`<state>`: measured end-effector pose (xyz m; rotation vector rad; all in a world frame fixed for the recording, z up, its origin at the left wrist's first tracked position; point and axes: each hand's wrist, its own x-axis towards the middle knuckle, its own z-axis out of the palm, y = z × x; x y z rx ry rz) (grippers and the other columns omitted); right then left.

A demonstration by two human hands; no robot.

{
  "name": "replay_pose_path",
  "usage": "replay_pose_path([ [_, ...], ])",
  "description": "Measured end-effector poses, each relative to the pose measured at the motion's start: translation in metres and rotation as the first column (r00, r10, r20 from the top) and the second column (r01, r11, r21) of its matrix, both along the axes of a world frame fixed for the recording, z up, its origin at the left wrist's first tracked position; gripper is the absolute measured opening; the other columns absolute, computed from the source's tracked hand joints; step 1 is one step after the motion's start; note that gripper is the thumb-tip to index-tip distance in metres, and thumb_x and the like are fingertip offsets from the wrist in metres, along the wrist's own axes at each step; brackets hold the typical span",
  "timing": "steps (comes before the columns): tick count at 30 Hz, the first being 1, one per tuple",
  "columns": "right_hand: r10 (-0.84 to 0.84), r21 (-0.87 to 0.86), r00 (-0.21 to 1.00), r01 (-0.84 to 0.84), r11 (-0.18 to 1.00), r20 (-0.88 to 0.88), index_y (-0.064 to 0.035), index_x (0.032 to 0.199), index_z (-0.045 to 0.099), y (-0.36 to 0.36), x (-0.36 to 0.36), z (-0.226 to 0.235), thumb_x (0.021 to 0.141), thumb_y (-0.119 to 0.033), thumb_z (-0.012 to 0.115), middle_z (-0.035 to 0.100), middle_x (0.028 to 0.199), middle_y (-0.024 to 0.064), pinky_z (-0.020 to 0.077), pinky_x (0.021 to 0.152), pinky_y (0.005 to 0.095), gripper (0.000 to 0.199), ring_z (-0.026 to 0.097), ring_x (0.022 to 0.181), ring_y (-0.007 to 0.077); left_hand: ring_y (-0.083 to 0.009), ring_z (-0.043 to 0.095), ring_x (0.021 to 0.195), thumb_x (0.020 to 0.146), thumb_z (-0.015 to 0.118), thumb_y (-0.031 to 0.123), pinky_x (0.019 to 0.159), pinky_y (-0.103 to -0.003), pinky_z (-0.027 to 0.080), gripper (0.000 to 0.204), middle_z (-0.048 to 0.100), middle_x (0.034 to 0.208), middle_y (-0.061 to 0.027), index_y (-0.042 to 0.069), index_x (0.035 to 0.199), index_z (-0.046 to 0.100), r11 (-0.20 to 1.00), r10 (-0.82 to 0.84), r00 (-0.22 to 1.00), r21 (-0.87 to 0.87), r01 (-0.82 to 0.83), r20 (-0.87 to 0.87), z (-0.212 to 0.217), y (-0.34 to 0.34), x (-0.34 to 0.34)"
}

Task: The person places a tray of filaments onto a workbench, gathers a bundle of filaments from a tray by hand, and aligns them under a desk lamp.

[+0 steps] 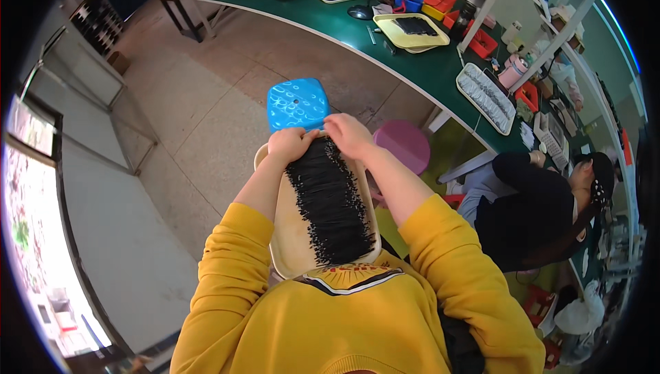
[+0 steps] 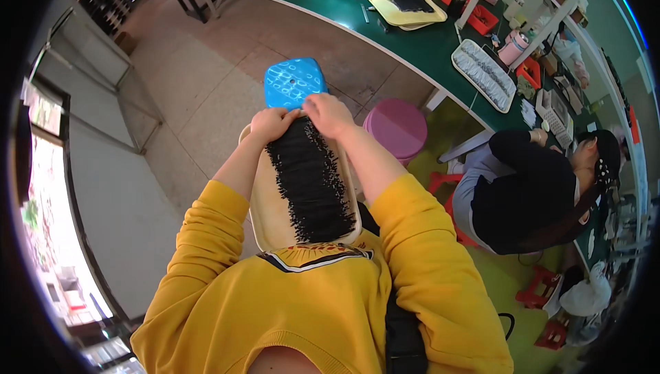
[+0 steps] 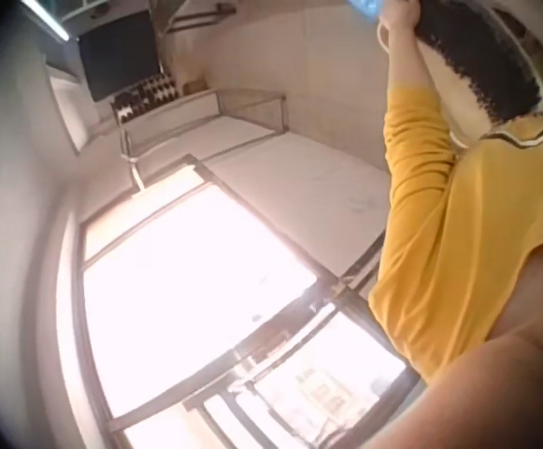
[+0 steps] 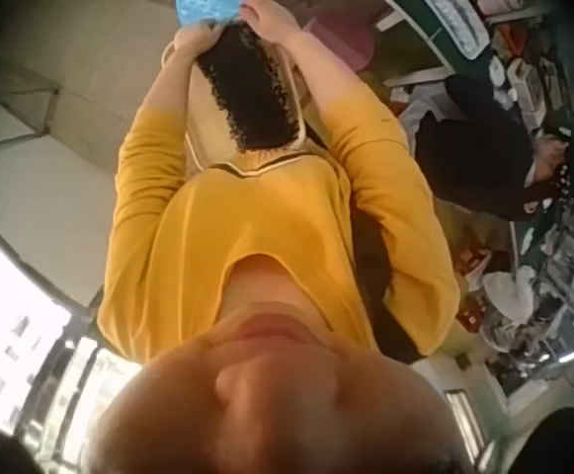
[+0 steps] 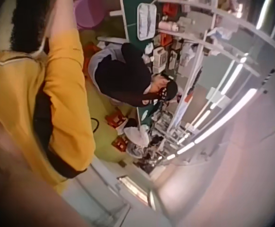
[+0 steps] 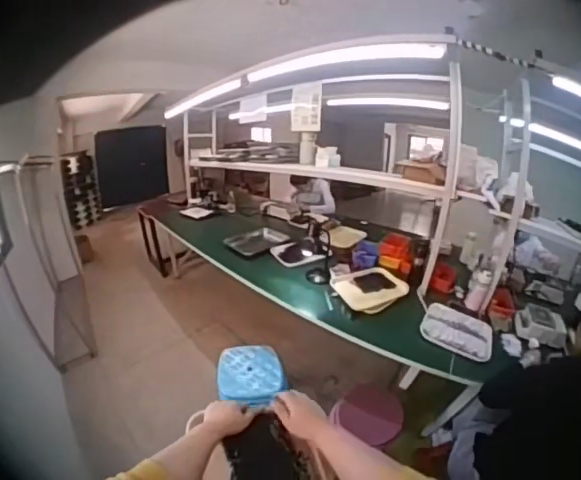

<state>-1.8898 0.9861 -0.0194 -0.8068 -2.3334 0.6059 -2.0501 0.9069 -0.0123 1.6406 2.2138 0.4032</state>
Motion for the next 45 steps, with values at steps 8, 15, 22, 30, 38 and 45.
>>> replay_pose_path([
  [8,-0.262,-0.953,0.965,0.068,0.295,-0.012,-0.0025,0.096,0.058,0.030,0.060,-0.043,0.092,-0.047,0.027,0.063,0.082,0.0091,0.0462,0.071,0.0284,0.055,0.060,0.080,0.0172,-0.0293,0.059,0.086,0.083,0.037,0.057,0.076,-0.040,0.045,0.053,0.064,0.088,-0.0120,0.013,0.088,0.066,0.997,0.012,1.000,-0.082,-0.011,0.007,-0.016,0.098,-0.095],
  [15,-0.309,-0.993,0.943,-0.114,0.037,-0.120,0.0003,0.108,0.054,0.063,-0.032,-0.049,0.094,-0.045,0.026,0.060,0.100,0.0087,0.0441,0.079,0.0299,0.055,0.057,0.089,0.0158,-0.0298,0.059,0.089,0.082,0.037,0.058,0.078,-0.040,0.044,0.052,0.064,0.091,-0.0120,0.015,0.092,0.066,0.994,0.047,0.999,-0.098,-0.048,-0.010,0.005,0.196,-0.173],
  [22,-0.494,-0.969,0.863,0.022,0.246,-0.106,0.0038,0.111,0.051,0.114,-0.101,-0.044,0.095,-0.040,0.026,0.058,0.101,0.0068,0.0404,0.080,0.0264,0.053,0.052,0.090,0.0129,-0.0296,0.059,0.089,0.083,0.037,0.057,0.079,-0.040,0.044,0.054,0.064,0.091,-0.0117,0.013,0.092,0.066,0.983,-0.051,0.998,-0.175,0.055,0.030,-0.001,0.287,-0.214],
  [30,-0.639,-0.880,0.767,0.265,0.394,-0.055,0.0047,0.099,0.056,0.172,-0.173,-0.057,0.095,-0.038,0.031,0.059,0.087,0.0050,0.0408,0.073,0.0252,0.049,0.050,0.079,0.0106,-0.0272,0.058,0.094,0.084,0.036,0.055,0.082,-0.039,0.044,0.055,0.062,0.099,-0.0123,0.009,0.096,0.064,0.905,-0.377,0.925,-0.196,0.377,0.043,-0.002,0.417,-0.263],
  [38,-0.845,-0.841,0.526,0.412,0.350,-0.093,0.0036,0.086,0.058,0.215,-0.237,-0.057,0.094,-0.037,0.034,0.057,0.073,0.0020,0.0403,0.065,0.0252,0.048,0.048,0.069,0.0088,-0.0294,0.048,0.109,0.083,0.047,0.048,0.090,-0.037,0.039,0.055,0.051,0.119,-0.0142,0.006,0.117,0.050,0.848,-0.489,0.870,0.198,0.492,-0.067,0.024,0.533,-0.343],
  [45,-0.861,-0.817,0.495,0.444,0.367,-0.118,0.0035,0.086,0.058,0.271,-0.195,-0.067,0.095,-0.036,0.034,0.056,0.072,0.0022,0.0412,0.062,0.0259,0.047,0.048,0.066,0.0088,-0.0373,0.042,0.114,0.082,0.051,0.044,0.095,-0.040,0.035,0.057,0.047,0.119,-0.0242,-0.002,0.116,0.048,0.938,-0.306,0.951,0.187,0.292,0.051,-0.075,0.572,-0.388],
])
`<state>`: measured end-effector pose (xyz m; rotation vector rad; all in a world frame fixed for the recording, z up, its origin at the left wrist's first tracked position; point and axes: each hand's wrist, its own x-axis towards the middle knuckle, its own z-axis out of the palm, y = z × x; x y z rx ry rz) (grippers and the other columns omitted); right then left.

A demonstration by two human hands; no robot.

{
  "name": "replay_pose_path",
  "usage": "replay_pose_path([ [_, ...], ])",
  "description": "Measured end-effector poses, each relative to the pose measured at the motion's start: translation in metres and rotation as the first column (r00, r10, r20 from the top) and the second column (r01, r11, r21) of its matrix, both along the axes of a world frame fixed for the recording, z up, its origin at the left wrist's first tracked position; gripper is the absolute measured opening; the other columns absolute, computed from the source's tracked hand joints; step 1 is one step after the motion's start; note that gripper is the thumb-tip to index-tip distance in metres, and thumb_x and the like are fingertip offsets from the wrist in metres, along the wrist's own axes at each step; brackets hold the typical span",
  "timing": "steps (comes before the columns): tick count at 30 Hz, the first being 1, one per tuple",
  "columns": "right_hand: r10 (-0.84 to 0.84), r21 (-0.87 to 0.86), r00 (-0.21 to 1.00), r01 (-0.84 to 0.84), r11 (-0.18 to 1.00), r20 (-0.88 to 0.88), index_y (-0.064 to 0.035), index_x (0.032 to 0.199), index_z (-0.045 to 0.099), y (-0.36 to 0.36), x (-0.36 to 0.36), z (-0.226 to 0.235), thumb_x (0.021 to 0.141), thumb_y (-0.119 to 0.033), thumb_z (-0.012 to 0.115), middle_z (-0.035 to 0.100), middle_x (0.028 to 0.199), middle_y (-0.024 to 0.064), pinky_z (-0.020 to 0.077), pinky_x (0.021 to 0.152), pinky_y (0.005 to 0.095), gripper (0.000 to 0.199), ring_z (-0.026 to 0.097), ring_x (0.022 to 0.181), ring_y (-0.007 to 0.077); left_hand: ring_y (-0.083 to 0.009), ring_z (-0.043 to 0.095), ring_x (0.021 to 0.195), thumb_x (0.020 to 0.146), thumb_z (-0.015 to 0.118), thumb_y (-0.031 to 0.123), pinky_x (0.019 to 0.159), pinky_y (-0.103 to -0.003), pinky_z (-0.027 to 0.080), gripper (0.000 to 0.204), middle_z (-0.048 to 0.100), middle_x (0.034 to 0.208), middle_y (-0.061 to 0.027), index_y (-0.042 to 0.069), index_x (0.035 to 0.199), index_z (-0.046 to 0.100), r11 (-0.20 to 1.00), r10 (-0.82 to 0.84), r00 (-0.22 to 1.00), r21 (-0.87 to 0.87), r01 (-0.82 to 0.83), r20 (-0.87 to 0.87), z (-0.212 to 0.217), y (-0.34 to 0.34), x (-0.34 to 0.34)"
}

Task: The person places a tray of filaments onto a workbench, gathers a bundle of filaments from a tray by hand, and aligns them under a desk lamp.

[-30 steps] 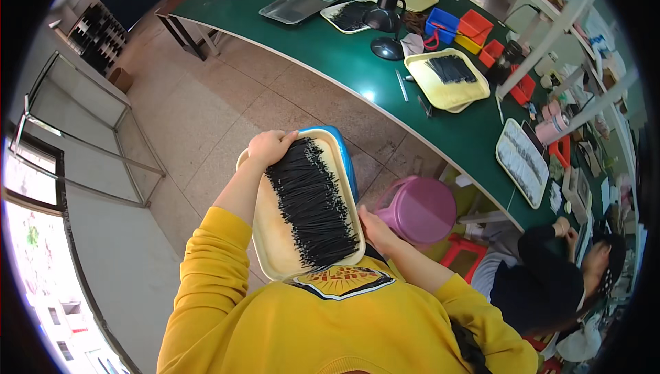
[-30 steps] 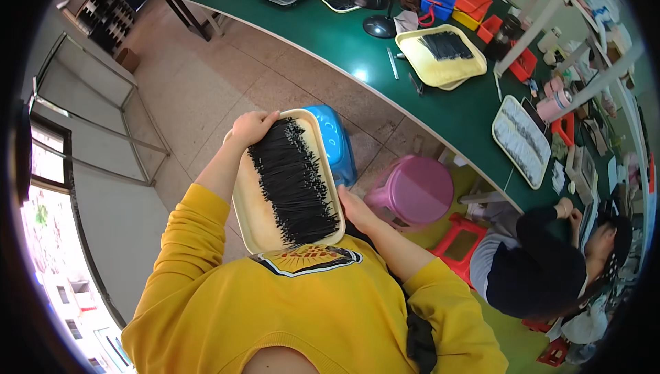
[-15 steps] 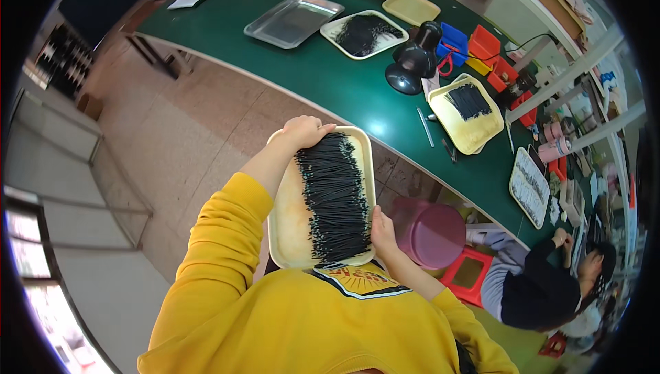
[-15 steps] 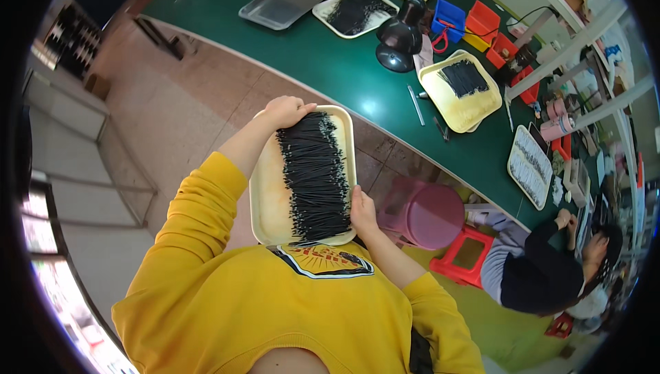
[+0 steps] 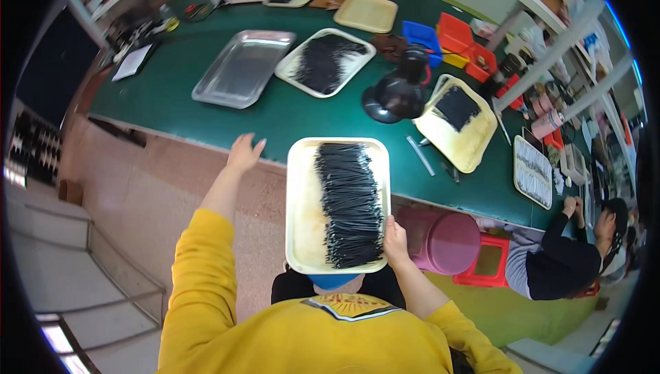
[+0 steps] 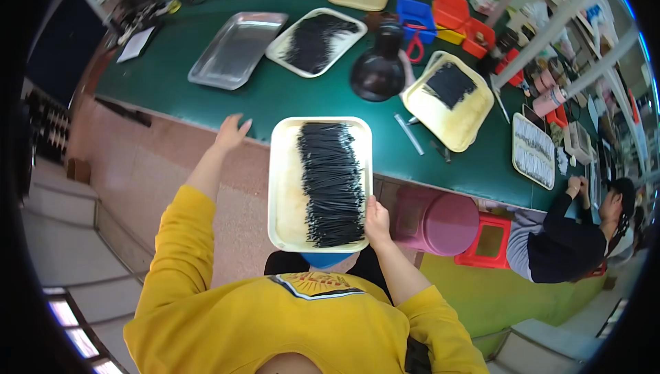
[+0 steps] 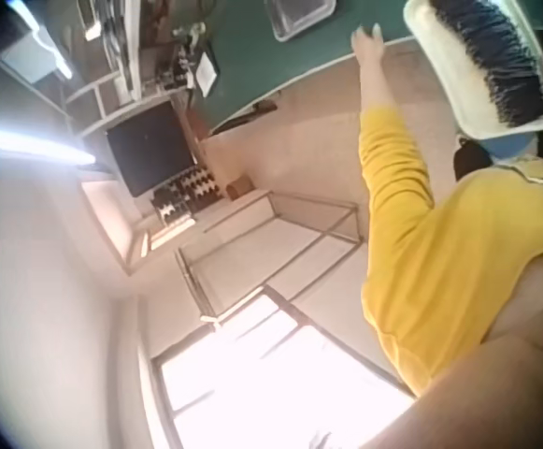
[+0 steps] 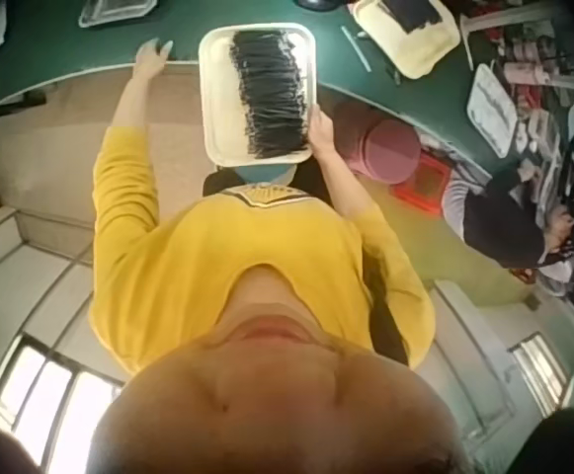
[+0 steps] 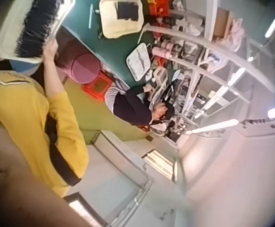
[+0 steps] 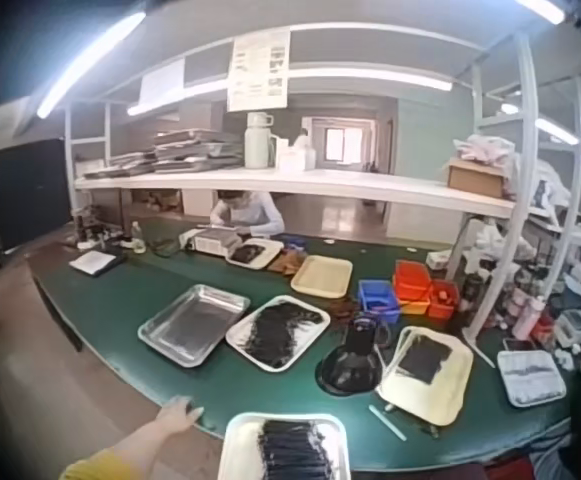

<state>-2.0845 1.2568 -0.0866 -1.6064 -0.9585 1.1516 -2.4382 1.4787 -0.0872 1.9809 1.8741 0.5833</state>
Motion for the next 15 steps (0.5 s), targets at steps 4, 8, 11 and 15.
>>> replay_pose_path([
  [4,0.066,0.045,0.987,-0.074,0.996,0.149,0.0041,0.083,0.057,0.035,0.038,-0.015,0.094,-0.037,0.035,0.058,0.069,0.0108,0.0425,0.062,0.0303,0.048,0.052,0.065,0.0173,-0.0319,0.009,0.133,0.080,0.046,0.056,0.106,-0.042,0.013,0.082,0.013,0.143,-0.0189,0.003,0.136,0.019,0.952,0.180,0.962,-0.212,-0.223,-0.206,-0.054,-0.012,0.031],
  [8,0.115,-0.007,0.966,-0.117,0.993,0.232,0.0022,0.077,0.056,0.066,0.057,0.002,0.092,-0.038,0.037,0.055,0.067,0.0233,0.0424,0.061,0.0415,0.047,0.055,0.067,0.0401,-0.0261,-0.007,0.134,0.080,0.039,0.062,0.107,-0.044,0.002,0.089,-0.003,0.145,-0.0135,0.008,0.139,0.000,0.846,0.195,0.892,-0.389,-0.363,-0.408,-0.036,-0.019,0.045],
  [11,0.136,0.062,0.963,-0.154,0.986,0.233,0.0017,0.073,0.055,0.094,0.061,-0.003,0.091,-0.037,0.038,0.054,0.064,0.0222,0.0411,0.058,0.0434,0.046,0.054,0.064,0.0407,-0.0249,-0.010,0.134,0.080,0.038,0.063,0.106,-0.043,-0.002,0.089,-0.006,0.146,-0.0120,0.010,0.139,-0.003,0.819,0.193,0.884,-0.426,-0.385,-0.427,-0.040,-0.016,0.050],
  [15,0.173,0.126,0.967,-0.198,0.972,0.190,0.0020,0.069,0.051,0.128,0.045,0.002,0.093,-0.024,0.039,0.048,0.057,0.0110,0.0372,0.053,0.0333,0.038,0.043,0.053,0.0192,-0.0261,-0.011,0.134,0.080,0.039,0.061,0.106,-0.043,-0.003,0.090,-0.007,0.145,-0.0143,0.007,0.139,-0.004,0.834,0.133,0.896,-0.441,-0.333,-0.424,-0.023,-0.017,0.044],
])
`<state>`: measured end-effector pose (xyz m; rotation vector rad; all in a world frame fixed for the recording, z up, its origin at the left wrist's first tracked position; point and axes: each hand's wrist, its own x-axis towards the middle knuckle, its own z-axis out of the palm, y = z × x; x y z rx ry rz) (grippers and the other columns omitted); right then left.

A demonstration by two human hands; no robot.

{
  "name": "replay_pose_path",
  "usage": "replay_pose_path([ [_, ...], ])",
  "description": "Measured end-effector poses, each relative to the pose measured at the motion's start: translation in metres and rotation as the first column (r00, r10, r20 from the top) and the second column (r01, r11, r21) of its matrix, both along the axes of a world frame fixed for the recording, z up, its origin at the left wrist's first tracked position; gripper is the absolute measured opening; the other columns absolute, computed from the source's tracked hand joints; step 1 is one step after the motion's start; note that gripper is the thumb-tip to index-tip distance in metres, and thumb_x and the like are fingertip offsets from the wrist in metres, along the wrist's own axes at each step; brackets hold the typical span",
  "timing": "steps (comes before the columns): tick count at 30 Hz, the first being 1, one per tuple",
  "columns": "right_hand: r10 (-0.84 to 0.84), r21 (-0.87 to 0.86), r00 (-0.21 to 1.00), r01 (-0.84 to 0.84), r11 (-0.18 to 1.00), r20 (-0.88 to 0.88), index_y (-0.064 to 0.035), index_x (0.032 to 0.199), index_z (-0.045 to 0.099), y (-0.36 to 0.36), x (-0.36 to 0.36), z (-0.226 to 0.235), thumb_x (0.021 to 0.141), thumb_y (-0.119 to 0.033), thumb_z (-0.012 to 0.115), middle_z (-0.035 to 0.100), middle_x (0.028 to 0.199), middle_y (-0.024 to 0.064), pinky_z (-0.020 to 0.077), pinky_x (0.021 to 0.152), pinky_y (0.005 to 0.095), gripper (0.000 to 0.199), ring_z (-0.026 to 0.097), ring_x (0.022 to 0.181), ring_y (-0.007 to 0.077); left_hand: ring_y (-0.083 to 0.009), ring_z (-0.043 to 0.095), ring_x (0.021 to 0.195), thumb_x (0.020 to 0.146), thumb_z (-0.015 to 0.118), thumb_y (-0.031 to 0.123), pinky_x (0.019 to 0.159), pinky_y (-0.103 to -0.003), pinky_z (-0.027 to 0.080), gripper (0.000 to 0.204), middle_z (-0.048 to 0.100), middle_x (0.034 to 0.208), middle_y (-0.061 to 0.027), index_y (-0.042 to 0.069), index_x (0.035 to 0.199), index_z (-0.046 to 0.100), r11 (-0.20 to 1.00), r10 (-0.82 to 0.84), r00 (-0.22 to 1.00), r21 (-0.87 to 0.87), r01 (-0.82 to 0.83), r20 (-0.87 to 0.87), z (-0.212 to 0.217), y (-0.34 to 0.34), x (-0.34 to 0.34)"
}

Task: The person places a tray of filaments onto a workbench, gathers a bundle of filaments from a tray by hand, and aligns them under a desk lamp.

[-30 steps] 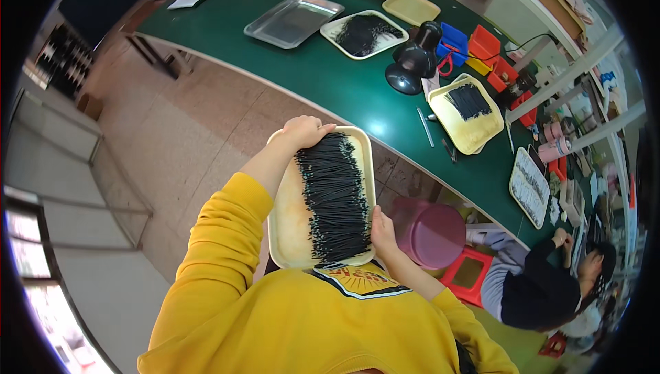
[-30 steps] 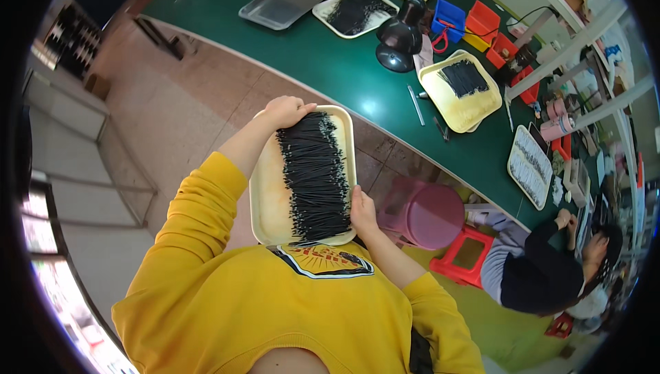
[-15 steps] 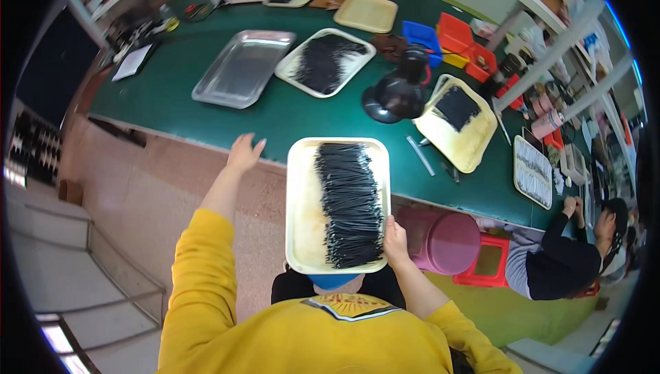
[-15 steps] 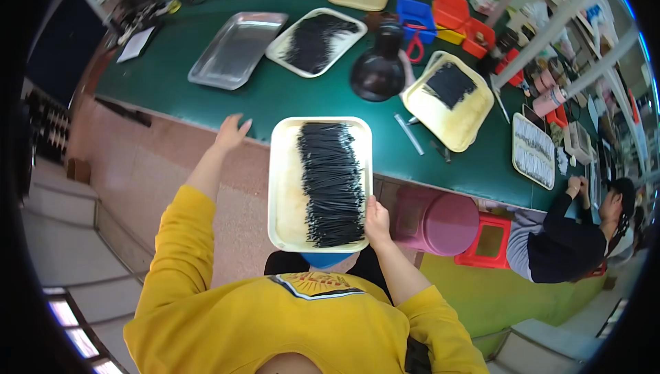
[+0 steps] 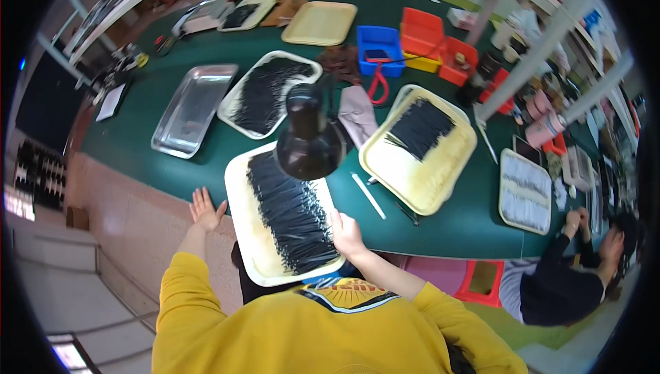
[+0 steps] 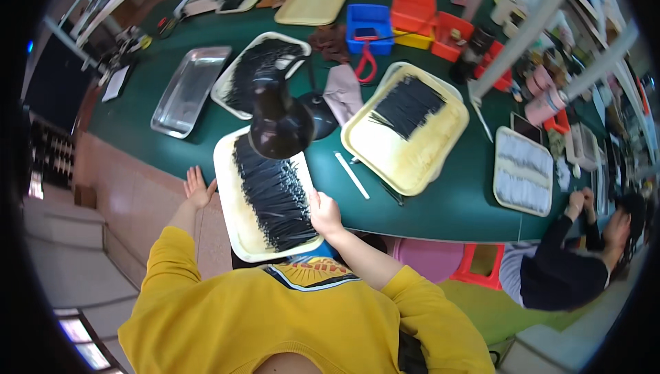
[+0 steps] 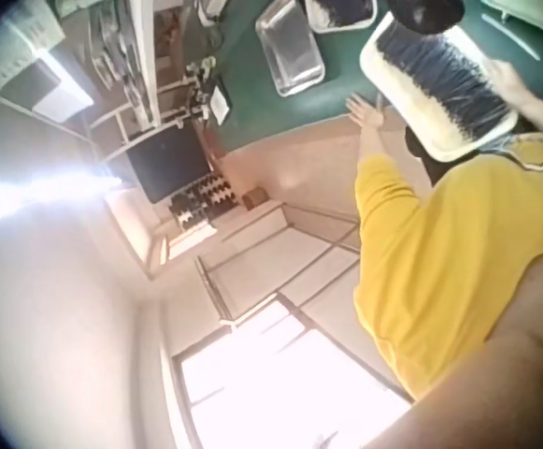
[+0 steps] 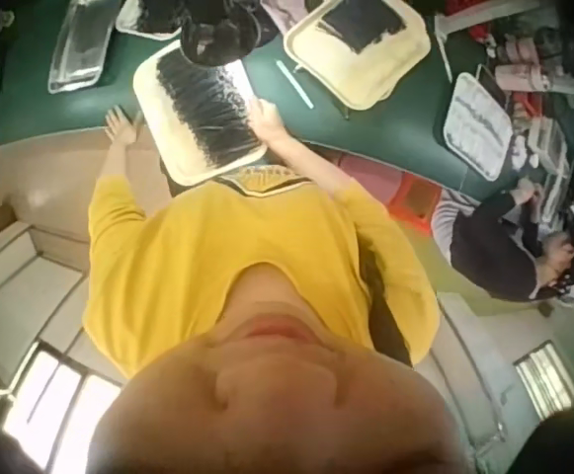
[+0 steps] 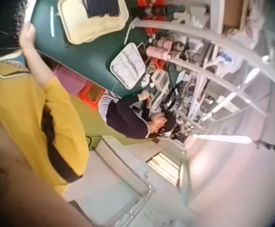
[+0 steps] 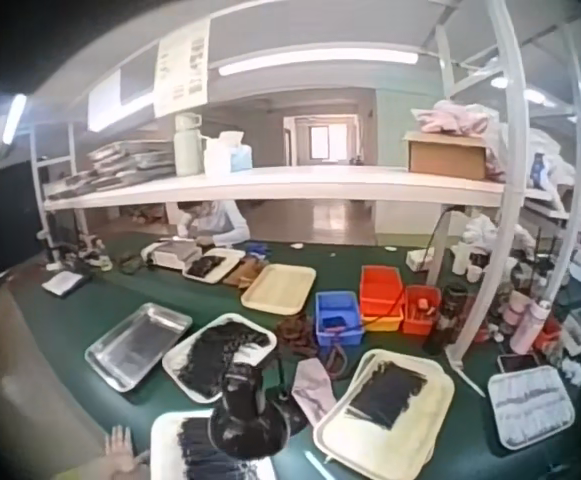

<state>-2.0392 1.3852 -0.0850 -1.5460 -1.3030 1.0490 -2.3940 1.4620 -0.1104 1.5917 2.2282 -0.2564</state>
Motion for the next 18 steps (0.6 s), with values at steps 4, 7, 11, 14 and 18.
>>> replay_pose_path([
  [4,0.141,0.018,0.915,-0.160,0.987,0.378,0.0044,0.078,0.055,0.045,-0.024,-0.007,0.095,-0.030,0.028,0.058,0.074,0.0239,0.0429,0.063,0.0436,0.047,0.057,0.073,0.0377,-0.0272,-0.009,0.134,0.079,0.046,0.054,0.106,-0.043,-0.004,0.092,-0.007,0.145,-0.0153,0.005,0.138,-0.005,0.998,-0.054,0.996,-0.012,0.053,-0.075,-0.021,0.004,0.001],
  [7,0.117,-0.017,0.945,-0.117,0.993,0.307,0.0007,0.094,0.053,0.068,-0.051,0.001,0.091,-0.020,0.031,0.058,0.080,0.0223,0.0440,0.067,0.0459,0.030,0.057,0.073,0.0379,-0.0326,0.011,0.132,0.079,0.054,0.039,0.106,-0.043,0.010,0.079,0.011,0.142,-0.0192,0.003,0.137,0.014,0.973,-0.215,0.910,-0.002,0.230,-0.355,-0.029,-0.006,-0.003],
  [11,-0.071,-0.038,0.987,0.077,0.996,0.143,0.0018,0.088,0.055,0.073,-0.067,0.012,0.094,-0.034,0.027,0.057,0.074,0.0172,0.0424,0.064,0.0382,0.045,0.055,0.068,0.0292,-0.0375,0.035,0.117,0.076,0.061,0.019,0.097,-0.042,0.030,0.052,0.038,0.124,-0.0203,0.002,0.121,0.041,0.740,-0.230,0.950,0.672,0.032,0.209,0.007,0.030,-0.039],
  [14,-0.137,-0.009,0.988,0.138,0.990,0.074,0.0038,0.085,0.055,0.076,-0.074,0.003,0.094,-0.035,0.030,0.056,0.072,0.0126,0.0410,0.065,0.0332,0.048,0.050,0.066,0.0205,-0.0363,0.039,0.114,0.073,0.066,0.023,0.096,-0.042,0.032,0.047,0.044,0.119,-0.0175,0.004,0.113,0.050,0.418,-0.214,0.977,0.904,0.090,0.002,0.019,0.067,-0.059],
  [18,-0.149,-0.051,0.980,0.144,0.988,-0.128,0.0053,0.090,0.057,0.059,-0.102,0.014,0.094,-0.037,0.034,0.056,0.075,0.0061,0.0402,0.063,0.0265,0.049,0.048,0.067,0.0122,-0.0291,0.044,0.109,0.072,0.066,0.027,0.093,-0.040,0.035,0.039,0.051,0.111,-0.0118,0.008,0.104,0.055,0.327,-0.454,0.867,0.867,0.377,-0.205,-0.001,0.107,-0.108],
])
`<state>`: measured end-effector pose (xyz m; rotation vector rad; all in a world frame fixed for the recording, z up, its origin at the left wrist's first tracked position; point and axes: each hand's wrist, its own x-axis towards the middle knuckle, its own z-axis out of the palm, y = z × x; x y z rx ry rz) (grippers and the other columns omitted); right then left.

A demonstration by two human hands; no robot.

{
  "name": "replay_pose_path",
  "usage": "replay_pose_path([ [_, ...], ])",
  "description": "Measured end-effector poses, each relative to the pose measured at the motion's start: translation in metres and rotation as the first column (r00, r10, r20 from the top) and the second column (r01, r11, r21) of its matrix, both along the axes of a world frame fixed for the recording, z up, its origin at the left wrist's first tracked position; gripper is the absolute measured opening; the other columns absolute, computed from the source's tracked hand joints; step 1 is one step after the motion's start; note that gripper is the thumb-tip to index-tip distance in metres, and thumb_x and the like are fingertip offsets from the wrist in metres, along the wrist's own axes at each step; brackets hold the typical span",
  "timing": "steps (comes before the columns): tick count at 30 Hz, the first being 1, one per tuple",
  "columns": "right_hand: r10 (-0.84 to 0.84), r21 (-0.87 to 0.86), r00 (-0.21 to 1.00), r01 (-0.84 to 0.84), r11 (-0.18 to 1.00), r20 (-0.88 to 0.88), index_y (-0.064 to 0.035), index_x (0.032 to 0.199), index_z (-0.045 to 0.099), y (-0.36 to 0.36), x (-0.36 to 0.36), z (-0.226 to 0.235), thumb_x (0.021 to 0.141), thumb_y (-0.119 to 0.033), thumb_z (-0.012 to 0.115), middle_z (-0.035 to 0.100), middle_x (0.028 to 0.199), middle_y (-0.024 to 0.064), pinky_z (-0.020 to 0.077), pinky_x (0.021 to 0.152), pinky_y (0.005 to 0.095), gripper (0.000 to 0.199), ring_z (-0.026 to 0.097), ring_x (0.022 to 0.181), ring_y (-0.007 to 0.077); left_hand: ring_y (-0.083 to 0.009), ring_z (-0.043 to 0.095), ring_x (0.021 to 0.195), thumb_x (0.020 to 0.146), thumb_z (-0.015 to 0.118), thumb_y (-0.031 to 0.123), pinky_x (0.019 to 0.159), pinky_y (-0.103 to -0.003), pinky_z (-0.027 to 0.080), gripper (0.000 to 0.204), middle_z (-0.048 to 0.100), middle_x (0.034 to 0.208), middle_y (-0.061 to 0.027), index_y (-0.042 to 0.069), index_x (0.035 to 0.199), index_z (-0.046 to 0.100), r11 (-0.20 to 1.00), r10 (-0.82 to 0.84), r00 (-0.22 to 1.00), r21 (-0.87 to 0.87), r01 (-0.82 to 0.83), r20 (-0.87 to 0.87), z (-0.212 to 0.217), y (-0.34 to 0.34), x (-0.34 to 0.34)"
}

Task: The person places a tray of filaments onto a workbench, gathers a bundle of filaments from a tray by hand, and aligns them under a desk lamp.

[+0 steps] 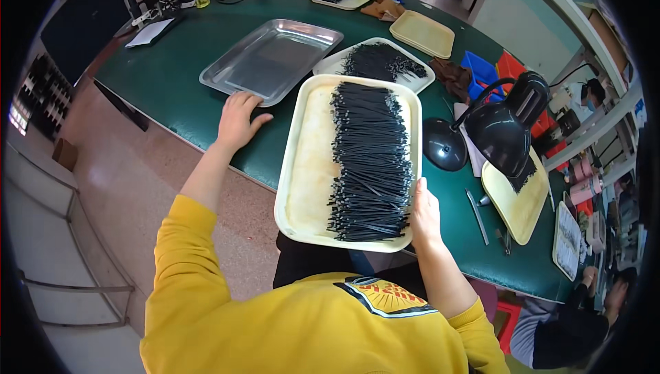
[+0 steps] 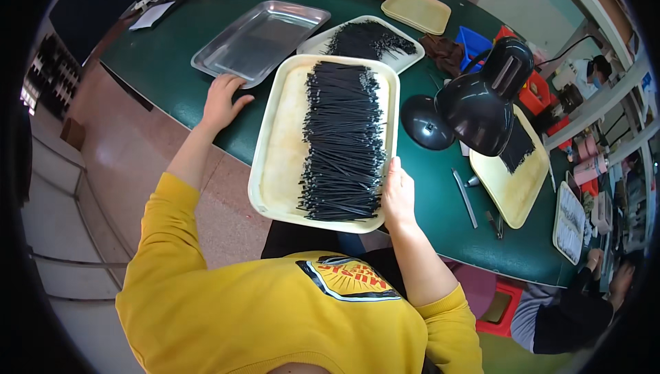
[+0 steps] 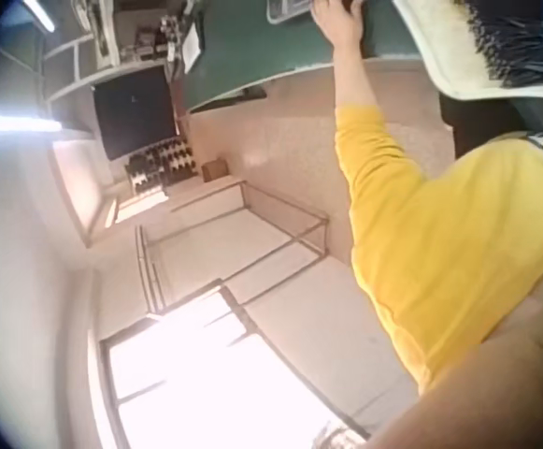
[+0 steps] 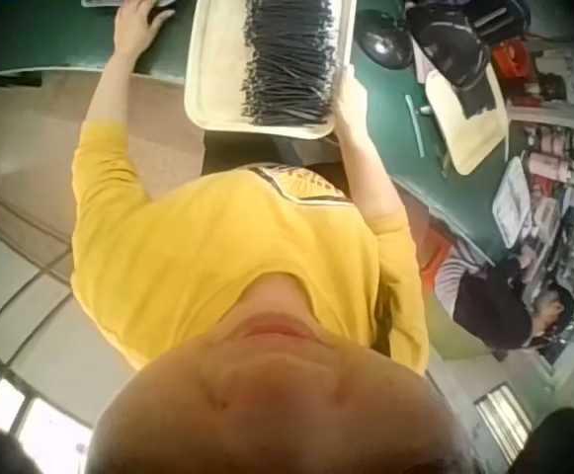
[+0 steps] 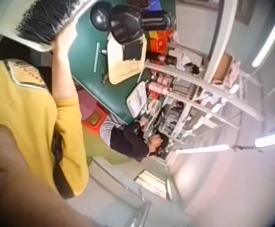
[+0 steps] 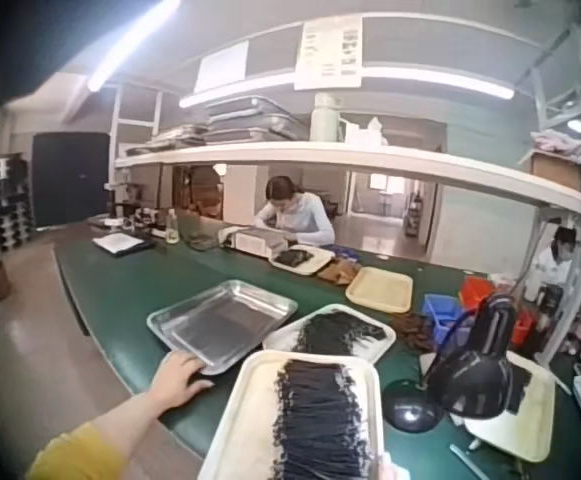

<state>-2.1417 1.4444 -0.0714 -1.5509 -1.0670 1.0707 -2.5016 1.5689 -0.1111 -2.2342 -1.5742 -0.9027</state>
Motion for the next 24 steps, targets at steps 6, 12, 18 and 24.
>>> replay_pose_path([
  [6,0.041,-0.109,0.999,-0.043,0.993,-0.024,0.0072,0.094,0.057,0.008,-0.039,0.000,0.093,-0.038,0.037,0.056,0.077,0.0059,0.0413,0.064,0.0258,0.049,0.049,0.069,0.0108,-0.0282,0.051,0.086,0.068,0.065,0.019,0.078,-0.038,0.040,0.018,0.054,0.083,-0.0080,0.006,0.075,0.054,0.993,0.053,0.999,0.106,-0.052,-0.007,-0.011,0.019,-0.038],
  [12,0.112,-0.196,0.992,-0.123,0.973,-0.065,0.0088,0.098,0.057,0.046,-0.108,-0.010,0.093,-0.039,0.036,0.059,0.080,0.0100,0.0422,0.071,0.0290,0.053,0.052,0.075,0.0143,-0.0358,0.049,0.090,0.075,0.059,0.014,0.082,-0.043,0.039,0.014,0.055,0.090,-0.0155,0.003,0.082,0.055,0.998,0.067,0.998,0.004,-0.067,0.014,-0.023,0.042,-0.125],
  [18,0.183,-0.230,0.981,-0.164,0.959,0.066,0.0117,0.102,0.055,0.111,-0.176,-0.018,0.091,-0.042,0.039,0.060,0.088,0.0147,0.0431,0.075,0.0314,0.057,0.055,0.080,0.0185,-0.0336,0.049,0.086,0.079,0.055,0.015,0.096,-0.049,0.030,0.011,0.051,0.081,-0.0133,0.004,0.081,0.052,0.987,0.159,0.987,-0.001,-0.159,-0.008,-0.036,0.090,-0.190],
  [24,0.233,-0.164,0.933,-0.193,0.967,0.275,0.0095,0.089,0.059,0.173,-0.208,-0.027,0.092,-0.038,0.032,0.060,0.086,0.0229,0.0434,0.076,0.0385,0.055,0.058,0.083,0.0329,-0.0332,0.048,0.101,0.080,0.054,0.012,0.100,-0.049,0.026,0.012,0.052,0.092,-0.0144,0.003,0.084,0.050,0.990,0.133,0.991,0.054,-0.132,0.001,-0.036,0.107,-0.205],
])
